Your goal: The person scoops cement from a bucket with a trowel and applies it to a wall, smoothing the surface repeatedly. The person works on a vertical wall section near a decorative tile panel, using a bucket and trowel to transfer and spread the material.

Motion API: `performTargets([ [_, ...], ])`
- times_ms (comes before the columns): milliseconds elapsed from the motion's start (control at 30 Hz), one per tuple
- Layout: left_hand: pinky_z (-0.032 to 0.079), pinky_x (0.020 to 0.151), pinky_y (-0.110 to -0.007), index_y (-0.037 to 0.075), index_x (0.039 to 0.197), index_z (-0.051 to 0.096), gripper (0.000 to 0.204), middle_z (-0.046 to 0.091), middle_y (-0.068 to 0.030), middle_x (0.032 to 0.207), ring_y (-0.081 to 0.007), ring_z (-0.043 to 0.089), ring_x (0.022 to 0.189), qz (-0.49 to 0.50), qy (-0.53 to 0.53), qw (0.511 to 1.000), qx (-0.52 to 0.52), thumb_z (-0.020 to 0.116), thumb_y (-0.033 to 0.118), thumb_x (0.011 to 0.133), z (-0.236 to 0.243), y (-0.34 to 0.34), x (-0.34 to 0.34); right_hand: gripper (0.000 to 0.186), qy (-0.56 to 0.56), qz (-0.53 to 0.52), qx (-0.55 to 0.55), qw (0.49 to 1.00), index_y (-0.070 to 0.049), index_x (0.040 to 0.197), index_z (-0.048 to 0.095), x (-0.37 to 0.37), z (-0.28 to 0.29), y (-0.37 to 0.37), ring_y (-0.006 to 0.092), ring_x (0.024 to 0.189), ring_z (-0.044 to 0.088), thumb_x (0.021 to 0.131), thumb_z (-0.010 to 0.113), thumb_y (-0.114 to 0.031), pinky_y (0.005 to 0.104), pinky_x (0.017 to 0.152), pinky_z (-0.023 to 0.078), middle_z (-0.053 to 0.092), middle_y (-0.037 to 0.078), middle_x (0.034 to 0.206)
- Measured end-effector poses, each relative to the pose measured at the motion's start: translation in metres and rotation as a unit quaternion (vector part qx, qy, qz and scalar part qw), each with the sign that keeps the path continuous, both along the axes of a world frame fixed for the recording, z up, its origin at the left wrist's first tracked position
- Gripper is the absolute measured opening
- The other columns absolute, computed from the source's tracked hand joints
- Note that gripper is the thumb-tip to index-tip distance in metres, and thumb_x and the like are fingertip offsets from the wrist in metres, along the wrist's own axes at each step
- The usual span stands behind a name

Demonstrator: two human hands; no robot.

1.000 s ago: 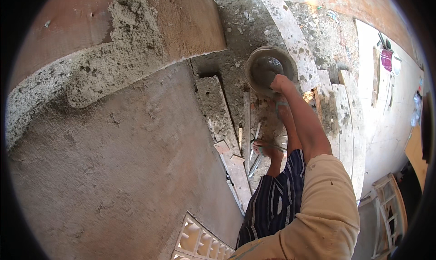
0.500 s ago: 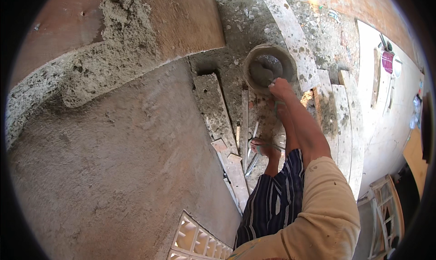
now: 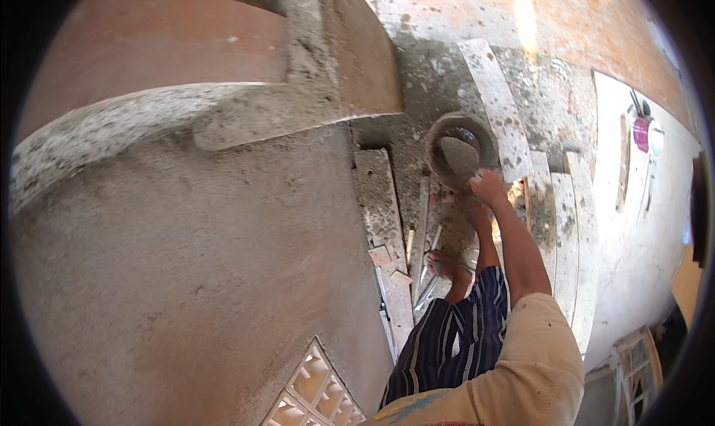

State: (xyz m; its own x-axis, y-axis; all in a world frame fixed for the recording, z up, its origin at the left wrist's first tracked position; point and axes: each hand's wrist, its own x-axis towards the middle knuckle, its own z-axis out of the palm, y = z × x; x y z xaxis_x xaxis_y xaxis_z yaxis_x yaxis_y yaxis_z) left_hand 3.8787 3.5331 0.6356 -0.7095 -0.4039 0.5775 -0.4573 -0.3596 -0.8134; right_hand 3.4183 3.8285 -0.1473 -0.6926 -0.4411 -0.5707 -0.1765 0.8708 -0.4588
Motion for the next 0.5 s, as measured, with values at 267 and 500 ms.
performTargets([
  [267, 0.003, 0.128, -0.07, 0.016, 0.17, 0.023, 0.102, 0.01, -0.0213, 0.176, -0.0478, 0.004, 0.162, -0.053, 0.113, 0.987, 0.098, 0.048, 0.081, 0.095, -0.005, 0.007, -0.01, 0.039, 0.026, 0.091, 0.029, 0.995, 0.001, 0.114, 0.069, 0.013, 0.216, 0.008, 0.0452, 0.106, 0.072, 0.09, 0.074, -0.03, 0.0535, 0.092, 0.057, 0.074, 0.028, 0.109],
  [500, -0.005, 0.128, -0.067, 0.026, 0.17, 0.026, 0.091, 0.012, -0.0046, 0.178, -0.0439, 0.001, 0.163, -0.122, 0.217, 0.945, 0.212, 0.055, 0.072, 0.096, -0.006, 0.034, 0.005, 0.041, 0.15, 0.224, 0.084, 0.959, -0.001, 0.113, 0.071, 0.012, 0.445, -0.025, 0.0413, 0.108, 0.073, 0.093, 0.065, -0.037, 0.0521, 0.096, 0.057, 0.075, 0.025, 0.111],
])
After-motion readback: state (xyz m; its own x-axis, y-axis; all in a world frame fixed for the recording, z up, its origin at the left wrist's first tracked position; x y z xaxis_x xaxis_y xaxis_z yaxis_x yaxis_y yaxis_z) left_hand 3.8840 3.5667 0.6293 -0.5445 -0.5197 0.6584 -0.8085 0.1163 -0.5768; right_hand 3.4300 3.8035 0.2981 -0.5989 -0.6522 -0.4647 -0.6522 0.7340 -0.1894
